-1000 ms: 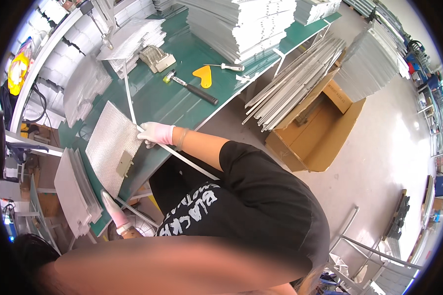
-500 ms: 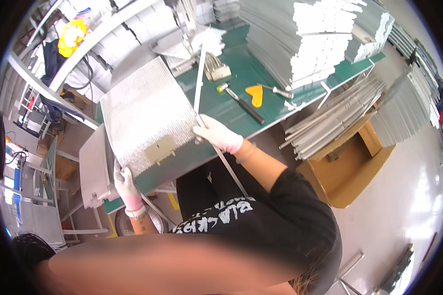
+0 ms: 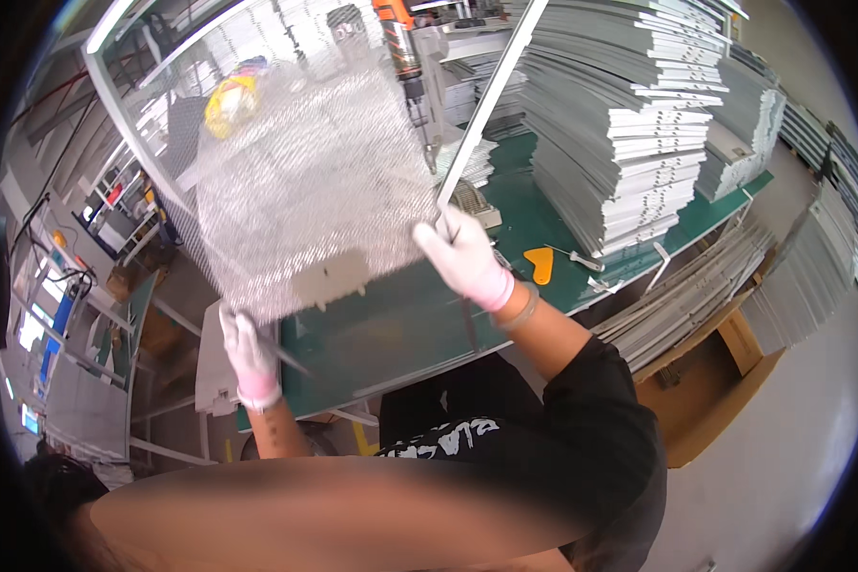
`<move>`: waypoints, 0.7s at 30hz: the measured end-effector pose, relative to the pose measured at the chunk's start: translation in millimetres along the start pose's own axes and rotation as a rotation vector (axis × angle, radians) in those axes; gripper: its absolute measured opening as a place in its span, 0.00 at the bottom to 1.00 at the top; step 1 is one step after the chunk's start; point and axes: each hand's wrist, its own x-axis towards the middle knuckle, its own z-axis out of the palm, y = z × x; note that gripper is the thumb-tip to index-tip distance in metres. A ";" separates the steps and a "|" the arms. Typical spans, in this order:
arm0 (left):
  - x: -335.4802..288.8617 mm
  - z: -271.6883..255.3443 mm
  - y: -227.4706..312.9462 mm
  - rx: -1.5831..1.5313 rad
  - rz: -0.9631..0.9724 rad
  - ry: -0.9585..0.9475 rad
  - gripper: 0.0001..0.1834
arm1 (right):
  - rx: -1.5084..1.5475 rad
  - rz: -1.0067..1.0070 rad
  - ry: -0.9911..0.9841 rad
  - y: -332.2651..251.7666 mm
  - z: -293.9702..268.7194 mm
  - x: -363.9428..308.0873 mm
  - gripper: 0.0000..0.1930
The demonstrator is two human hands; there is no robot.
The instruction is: Assembling mesh filter panels by inserting mesh into frames and securing them with a mallet and power tools.
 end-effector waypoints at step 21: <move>7.8 56.4 -49.6 -0.317 -0.316 0.089 0.18 | 0.078 -0.053 0.064 66.8 -4.8 24.0 0.16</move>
